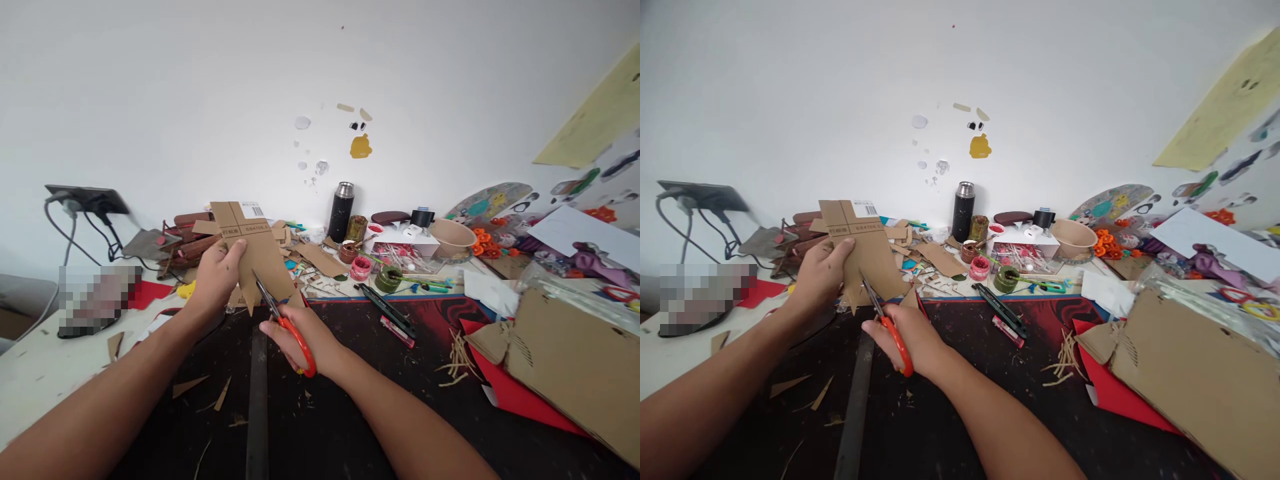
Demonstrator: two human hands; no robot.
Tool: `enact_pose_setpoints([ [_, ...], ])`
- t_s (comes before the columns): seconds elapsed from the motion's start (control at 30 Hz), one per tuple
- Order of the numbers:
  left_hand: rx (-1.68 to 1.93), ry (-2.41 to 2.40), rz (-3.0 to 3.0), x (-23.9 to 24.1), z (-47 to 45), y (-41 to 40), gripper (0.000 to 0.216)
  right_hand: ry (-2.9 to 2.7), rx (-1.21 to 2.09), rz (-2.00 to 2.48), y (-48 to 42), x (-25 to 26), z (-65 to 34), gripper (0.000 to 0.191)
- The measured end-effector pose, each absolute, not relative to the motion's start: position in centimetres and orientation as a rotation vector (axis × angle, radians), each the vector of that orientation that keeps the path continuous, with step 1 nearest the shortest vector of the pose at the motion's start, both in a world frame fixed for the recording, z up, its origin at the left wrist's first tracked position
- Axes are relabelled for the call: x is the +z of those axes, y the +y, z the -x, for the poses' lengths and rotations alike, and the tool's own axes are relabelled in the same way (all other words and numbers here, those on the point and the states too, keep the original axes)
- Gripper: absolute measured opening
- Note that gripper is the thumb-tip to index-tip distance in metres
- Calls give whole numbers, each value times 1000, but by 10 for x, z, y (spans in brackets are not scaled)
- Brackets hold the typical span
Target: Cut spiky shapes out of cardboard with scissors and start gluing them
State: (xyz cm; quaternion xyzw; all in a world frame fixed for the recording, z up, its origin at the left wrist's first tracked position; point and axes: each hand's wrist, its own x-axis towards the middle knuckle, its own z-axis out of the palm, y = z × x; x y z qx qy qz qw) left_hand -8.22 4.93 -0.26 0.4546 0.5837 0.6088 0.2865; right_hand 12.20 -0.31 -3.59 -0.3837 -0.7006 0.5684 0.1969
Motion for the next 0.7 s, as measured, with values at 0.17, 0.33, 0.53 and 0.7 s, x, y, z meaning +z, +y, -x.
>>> enact_pose_setpoints([
  [0.17, 1665, 1452, -1062, -2, 80, 48, 41, -1950, 1599, 1067, -2, -36, -121, 39],
  [0.33, 1725, 1589, -1207, 0, 80, 46, 36, -1938, 1561, 1059, 0, -38, -119, 37],
  [0.53, 1744, 1511, -1037, -5, 82, 51, 35, -1985, 1485, 1068, 2, -38, -119, 37],
  [0.7, 1769, 1441, -983, -9, 78, 52, 29, -1997, 1484, 1065, 5, -42, -118, 38],
])
